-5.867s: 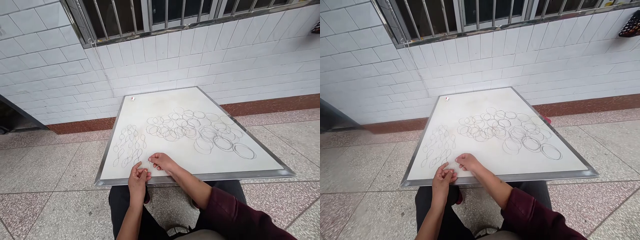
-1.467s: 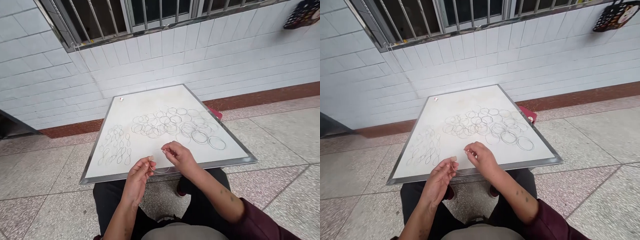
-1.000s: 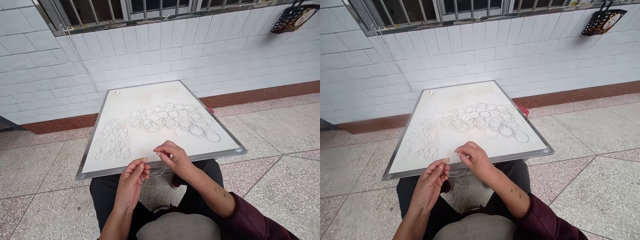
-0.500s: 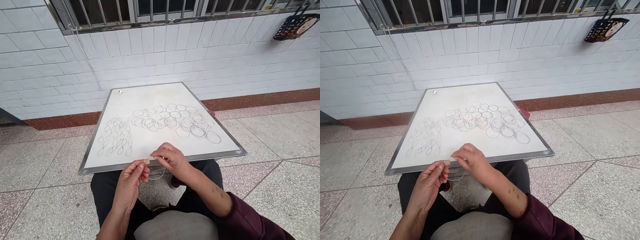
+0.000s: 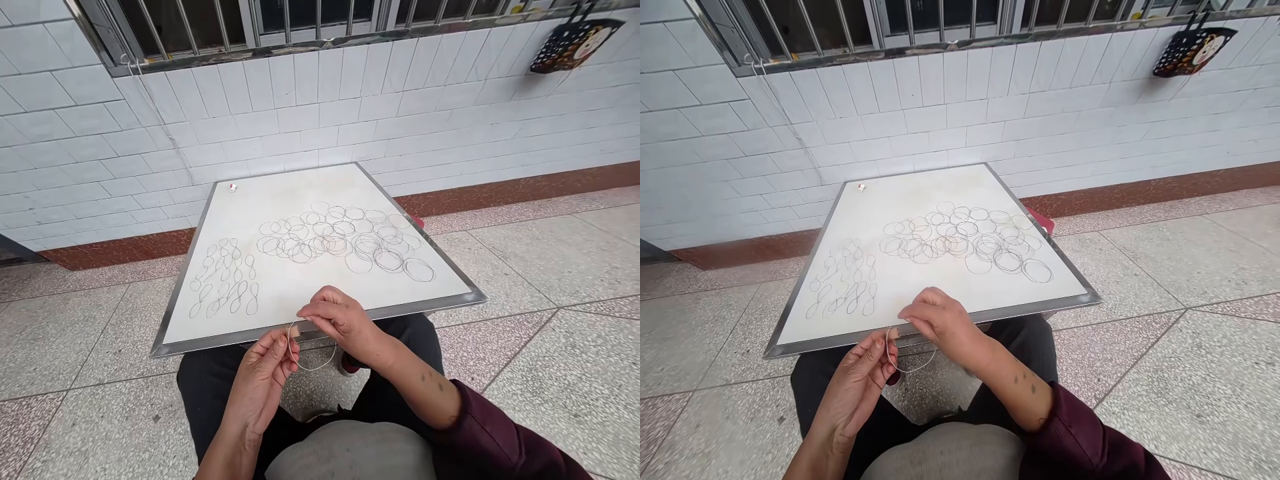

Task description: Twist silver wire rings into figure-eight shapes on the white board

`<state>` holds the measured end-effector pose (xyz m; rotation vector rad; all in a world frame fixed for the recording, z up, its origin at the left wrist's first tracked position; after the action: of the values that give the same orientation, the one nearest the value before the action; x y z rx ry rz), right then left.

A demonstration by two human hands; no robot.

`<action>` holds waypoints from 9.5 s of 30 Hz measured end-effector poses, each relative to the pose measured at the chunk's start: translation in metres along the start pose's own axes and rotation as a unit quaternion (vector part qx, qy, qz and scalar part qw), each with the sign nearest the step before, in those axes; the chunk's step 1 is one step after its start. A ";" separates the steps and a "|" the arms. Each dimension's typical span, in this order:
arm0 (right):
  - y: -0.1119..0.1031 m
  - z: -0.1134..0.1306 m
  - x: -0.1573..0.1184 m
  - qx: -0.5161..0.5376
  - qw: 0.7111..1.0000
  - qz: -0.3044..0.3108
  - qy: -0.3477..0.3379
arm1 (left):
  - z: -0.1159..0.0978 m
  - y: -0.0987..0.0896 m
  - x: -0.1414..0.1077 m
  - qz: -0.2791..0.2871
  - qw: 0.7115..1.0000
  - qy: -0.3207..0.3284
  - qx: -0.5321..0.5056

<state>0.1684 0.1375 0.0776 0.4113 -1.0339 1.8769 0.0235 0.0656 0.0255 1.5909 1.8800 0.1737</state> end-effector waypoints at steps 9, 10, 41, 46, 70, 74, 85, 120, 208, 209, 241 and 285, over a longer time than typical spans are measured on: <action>0.000 -0.005 -0.003 0.030 0.999 -0.013 0.001 | 0.010 -0.013 0.001 -0.065 0.998 -0.004 0.014; 0.000 -0.006 -0.003 0.031 0.999 -0.012 0.003 | 0.011 -0.015 0.002 -0.073 0.997 -0.008 0.007; 0.006 -0.013 -0.005 0.046 0.998 0.044 -0.003 | 0.019 -0.003 0.004 -0.035 0.998 -0.027 0.048; 0.007 -0.014 -0.005 0.060 0.997 0.049 0.000 | 0.017 -0.003 0.006 -0.029 0.999 -0.013 0.034; 0.006 -0.046 -0.020 0.243 0.931 0.012 0.273 | 0.022 -0.011 0.011 -0.031 0.991 -0.005 -0.132; 0.021 -0.049 -0.032 0.391 0.854 0.031 0.342 | 0.015 -0.009 0.009 -0.041 0.990 0.020 -0.134; 0.041 -0.046 -0.040 0.554 0.739 0.020 0.383 | 0.009 -0.011 0.003 -0.083 0.989 0.027 -0.119; 0.059 -0.044 -0.041 0.599 0.701 -0.015 0.387 | 0.002 -0.025 0.005 -0.142 0.989 0.016 -0.035; 0.084 -0.054 -0.053 0.455 0.741 0.055 0.491 | 0.006 -0.015 0.014 -0.038 0.968 0.013 0.248; 0.084 -0.055 -0.053 0.458 0.740 0.053 0.489 | 0.005 -0.015 0.014 -0.032 0.968 0.014 0.249; 0.086 -0.053 -0.056 0.533 0.687 0.080 0.488 | 0.008 -0.020 0.018 -0.058 0.976 0.005 0.211; 0.086 -0.048 -0.046 0.516 0.729 0.031 0.449 | 0.019 -0.027 0.027 -0.108 0.994 -0.005 0.020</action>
<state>0.1264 0.1308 -0.0223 0.0109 0.7263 2.1673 0.0101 0.0778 -0.0131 1.3990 2.0443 0.0337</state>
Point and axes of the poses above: each hand's wrist, its own x-axis towards the middle knuckle, its own y-axis out of the palm, z = x × y, the point moved 6 cm from there along x, towards the middle knuckle, and after that the axes turned 3 degrees about -y, right-handed, at the moved point
